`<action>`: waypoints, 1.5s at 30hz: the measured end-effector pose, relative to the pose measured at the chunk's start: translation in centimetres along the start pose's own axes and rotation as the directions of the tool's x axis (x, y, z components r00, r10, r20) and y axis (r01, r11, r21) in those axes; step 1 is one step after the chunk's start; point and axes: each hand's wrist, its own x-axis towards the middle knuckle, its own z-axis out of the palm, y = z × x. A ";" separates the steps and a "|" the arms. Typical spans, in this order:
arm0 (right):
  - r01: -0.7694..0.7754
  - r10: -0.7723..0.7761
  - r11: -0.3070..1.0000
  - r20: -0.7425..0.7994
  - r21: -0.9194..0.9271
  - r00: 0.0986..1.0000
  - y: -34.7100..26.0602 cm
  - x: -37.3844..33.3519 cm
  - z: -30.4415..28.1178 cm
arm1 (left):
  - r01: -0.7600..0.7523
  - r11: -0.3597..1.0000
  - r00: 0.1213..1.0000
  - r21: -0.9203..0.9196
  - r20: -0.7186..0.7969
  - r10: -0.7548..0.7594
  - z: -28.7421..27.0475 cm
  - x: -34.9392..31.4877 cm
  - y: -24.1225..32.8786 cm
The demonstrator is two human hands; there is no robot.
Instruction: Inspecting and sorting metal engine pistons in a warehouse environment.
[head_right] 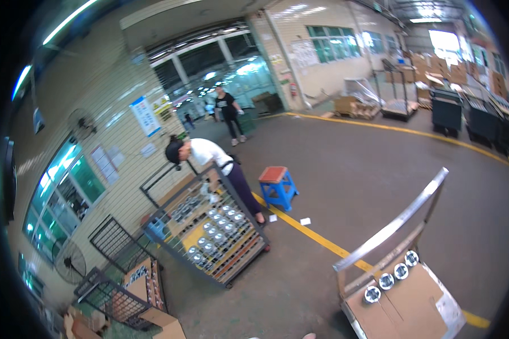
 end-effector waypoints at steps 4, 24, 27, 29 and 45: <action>-0.042 -0.017 0.989 0.388 0.142 0.922 -3.7 4.6 1.6 | 0.189 0.966 0.977 -0.175 -0.067 -0.203 4.0 -6.2 -2.8; 0.873 -0.258 0.045 0.838 -0.486 0.481 -45.7 7.2 44.0 | 0.599 0.203 0.474 -0.775 0.139 -0.869 31.0 -27.3 -21.8; 0.883 -0.230 0.041 0.856 -0.467 0.463 -49.6 5.5 49.6 | 0.529 0.091 0.379 -0.844 0.139 -0.915 31.9 -27.7 -21.7; 0.898 -0.130 -0.061 0.895 -0.436 0.426 -49.8 9.1 52.7 | 0.435 -0.027 0.316 -0.900 0.181 -0.931 31.8 -27.1 -20.5; 0.801 0.098 -0.598 0.994 0.020 0.049 -73.5 3.4 82.4 | 0.607 0.344 0.436 -0.717 -0.062 -0.898 32.5 -30.1 -49.0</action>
